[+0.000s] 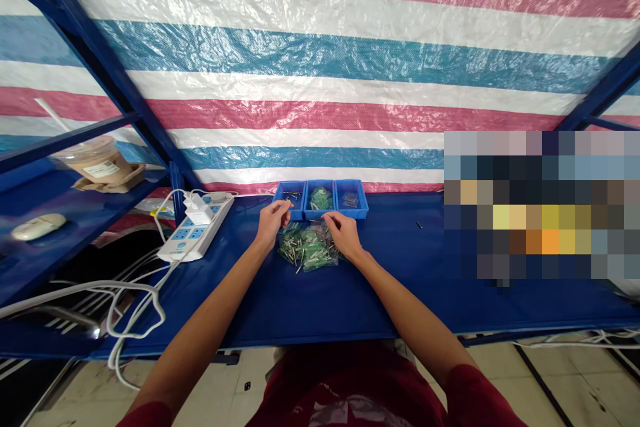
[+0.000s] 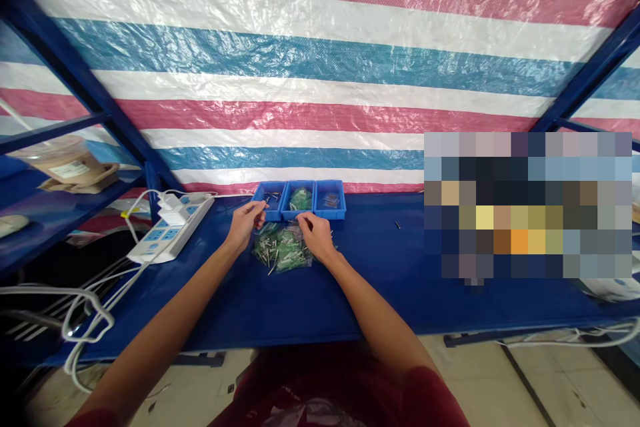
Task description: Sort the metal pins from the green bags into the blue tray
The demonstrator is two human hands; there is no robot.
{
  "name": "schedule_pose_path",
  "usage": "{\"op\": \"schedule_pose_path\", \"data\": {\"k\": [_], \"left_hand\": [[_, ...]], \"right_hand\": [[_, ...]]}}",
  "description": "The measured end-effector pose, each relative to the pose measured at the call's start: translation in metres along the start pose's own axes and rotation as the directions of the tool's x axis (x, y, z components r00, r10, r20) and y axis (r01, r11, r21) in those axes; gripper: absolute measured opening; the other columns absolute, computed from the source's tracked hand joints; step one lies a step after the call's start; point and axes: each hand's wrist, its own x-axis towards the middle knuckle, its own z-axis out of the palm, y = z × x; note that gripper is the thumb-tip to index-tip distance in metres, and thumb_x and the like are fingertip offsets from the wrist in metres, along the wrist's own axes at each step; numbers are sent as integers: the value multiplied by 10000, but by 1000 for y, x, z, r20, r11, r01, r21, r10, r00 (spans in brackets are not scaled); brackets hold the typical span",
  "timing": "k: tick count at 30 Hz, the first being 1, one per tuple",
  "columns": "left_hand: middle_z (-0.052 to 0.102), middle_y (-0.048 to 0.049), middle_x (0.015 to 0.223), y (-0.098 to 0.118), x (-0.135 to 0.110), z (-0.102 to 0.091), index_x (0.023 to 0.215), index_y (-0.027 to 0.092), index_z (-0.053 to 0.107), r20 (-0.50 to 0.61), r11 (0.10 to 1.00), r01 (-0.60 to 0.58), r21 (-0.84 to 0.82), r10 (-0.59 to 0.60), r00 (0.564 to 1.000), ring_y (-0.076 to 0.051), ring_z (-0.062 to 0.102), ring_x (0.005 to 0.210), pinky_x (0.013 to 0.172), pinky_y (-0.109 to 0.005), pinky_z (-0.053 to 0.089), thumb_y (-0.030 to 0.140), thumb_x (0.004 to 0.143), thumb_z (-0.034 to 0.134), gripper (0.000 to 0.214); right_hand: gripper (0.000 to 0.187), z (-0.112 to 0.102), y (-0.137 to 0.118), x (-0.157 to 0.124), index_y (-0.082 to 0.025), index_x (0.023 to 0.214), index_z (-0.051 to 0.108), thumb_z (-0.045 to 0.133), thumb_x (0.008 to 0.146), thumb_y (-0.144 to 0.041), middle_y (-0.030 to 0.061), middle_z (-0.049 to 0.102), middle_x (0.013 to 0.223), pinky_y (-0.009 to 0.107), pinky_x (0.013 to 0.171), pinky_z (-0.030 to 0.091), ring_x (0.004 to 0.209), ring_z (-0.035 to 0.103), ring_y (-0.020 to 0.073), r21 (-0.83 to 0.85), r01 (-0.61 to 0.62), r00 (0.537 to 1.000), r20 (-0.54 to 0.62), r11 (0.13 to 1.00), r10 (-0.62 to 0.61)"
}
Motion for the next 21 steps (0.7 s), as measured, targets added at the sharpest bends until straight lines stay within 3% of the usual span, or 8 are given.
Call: {"op": "schedule_pose_path", "data": {"k": [5, 9, 13, 15, 21], "left_hand": [[465, 14, 418, 5, -2, -4, 521, 158, 559, 188, 949, -163, 269, 115, 975, -89, 417, 389, 413, -203, 327, 487, 801, 598, 434], [571, -4, 513, 10, -5, -8, 569, 173, 629, 471, 764, -424, 487, 179, 864, -124, 501, 494, 502, -217, 379, 474, 825, 572, 399], [652, -41, 764, 13, -5, -11, 803, 195, 721, 663, 673, -565, 478, 146, 734, -167, 577, 675, 606, -238, 428, 445, 772, 653, 261], [648, -51, 836, 13, -5, -11, 827, 208, 733, 721, 661, -597, 455, 120, 683, -178, 590, 735, 677, -255, 448, 441, 752, 684, 249], [641, -59, 883, 5, -6, -9, 764, 224, 746, 781, 626, -636, 450, 69, 621, -196, 603, 805, 781, -276, 455, 455, 748, 686, 239]], "right_hand": [[350, -2, 3, 2, -173, 833, 701, 459, 899, -418, 19, 606, 622, 261, 575, 375, 551, 497, 148, -23, 8, 1000, 1, 1000, -8], [263, -1, 6, 3, -183, 814, 699, 503, 864, -352, -6, 560, 559, 254, 569, 367, 527, 479, 139, -83, 19, 997, 74, 996, -13], [170, 2, 9, 3, -187, 784, 696, 555, 818, -277, -9, 581, 583, 245, 573, 352, 549, 490, 133, -132, 26, 991, 132, 991, -9], [162, 2, 10, 2, -186, 783, 695, 559, 814, -267, -8, 581, 583, 242, 570, 348, 554, 495, 133, -135, 22, 991, 135, 991, -4], [185, 2, 11, 2, -187, 786, 694, 543, 828, -286, -12, 579, 580, 241, 565, 348, 547, 492, 130, -136, 23, 992, 124, 990, -6]]}}
